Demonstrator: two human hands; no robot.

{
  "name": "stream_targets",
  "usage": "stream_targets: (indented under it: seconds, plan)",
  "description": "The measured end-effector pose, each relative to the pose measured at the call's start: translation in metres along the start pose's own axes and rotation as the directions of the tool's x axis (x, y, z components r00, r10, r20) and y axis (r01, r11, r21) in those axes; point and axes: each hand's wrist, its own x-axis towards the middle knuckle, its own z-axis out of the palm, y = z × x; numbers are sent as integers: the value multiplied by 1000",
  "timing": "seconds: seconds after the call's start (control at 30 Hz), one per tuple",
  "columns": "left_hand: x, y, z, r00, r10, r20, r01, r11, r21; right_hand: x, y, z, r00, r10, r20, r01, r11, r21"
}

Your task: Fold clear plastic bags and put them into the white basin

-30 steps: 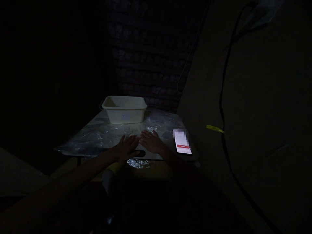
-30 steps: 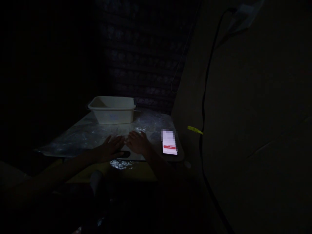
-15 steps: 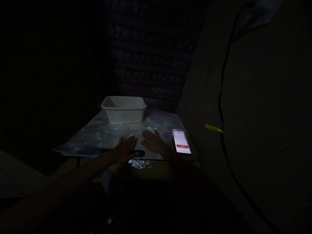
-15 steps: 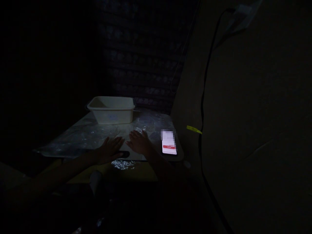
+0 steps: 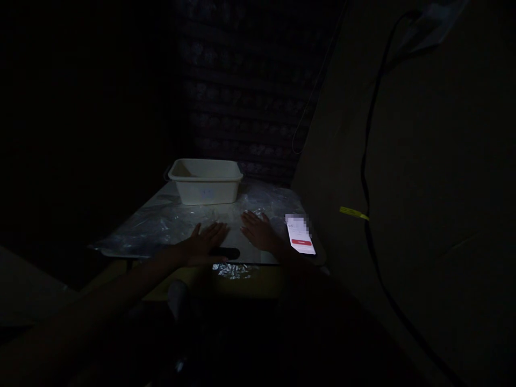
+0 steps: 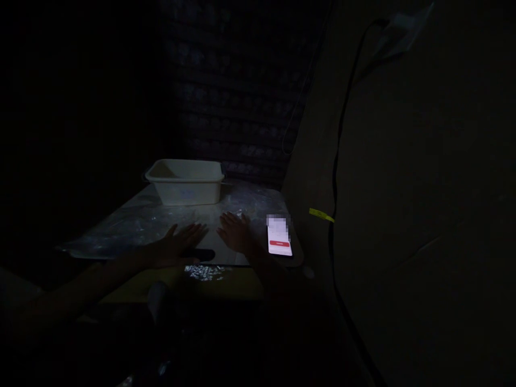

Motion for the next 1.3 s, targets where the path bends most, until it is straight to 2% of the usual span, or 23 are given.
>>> stream_targets:
  seconds: [0.17,0.33,0.47,0.57,0.7,0.87,1.0,1.1,1.17,1.23,1.3]
  plan:
    - [-17,-1,6,993,115,-30,-113,991,69,-23,20,-11,999,41,6,-41,999,30]
    - [-20,4,16,955,258,-146,-250,965,74,-67,40,-7,995,-76,65,74,997,39]
    - [-16,6,10,930,286,-231,-302,953,-34,-88,41,-8,976,-152,153,138,986,97]
    - [-16,8,2,933,260,-249,-307,936,-171,-90,29,-14,971,-174,163,150,977,152]
    - [-21,13,-3,912,307,-271,-377,888,-263,-81,13,-15,982,-149,118,120,966,228]
    - [-27,21,-4,913,315,-258,-384,877,-288,-66,11,-3,995,-92,-31,96,888,450]
    - [-28,26,-2,937,223,-269,-296,916,-271,-67,12,-8,1000,7,-8,0,758,652]
    - [-27,24,3,948,130,-291,-221,926,-305,-74,7,-21,995,94,22,-83,714,695]
    - [-23,20,7,947,40,-319,-168,907,-387,-78,3,-31,990,136,29,-117,700,704]
    - [-17,14,10,943,-124,-309,-68,837,-543,-80,-2,-39,984,172,34,-145,688,711]
    - [-9,8,11,922,-334,-197,84,669,-739,-79,-5,-44,980,195,36,-161,673,722]
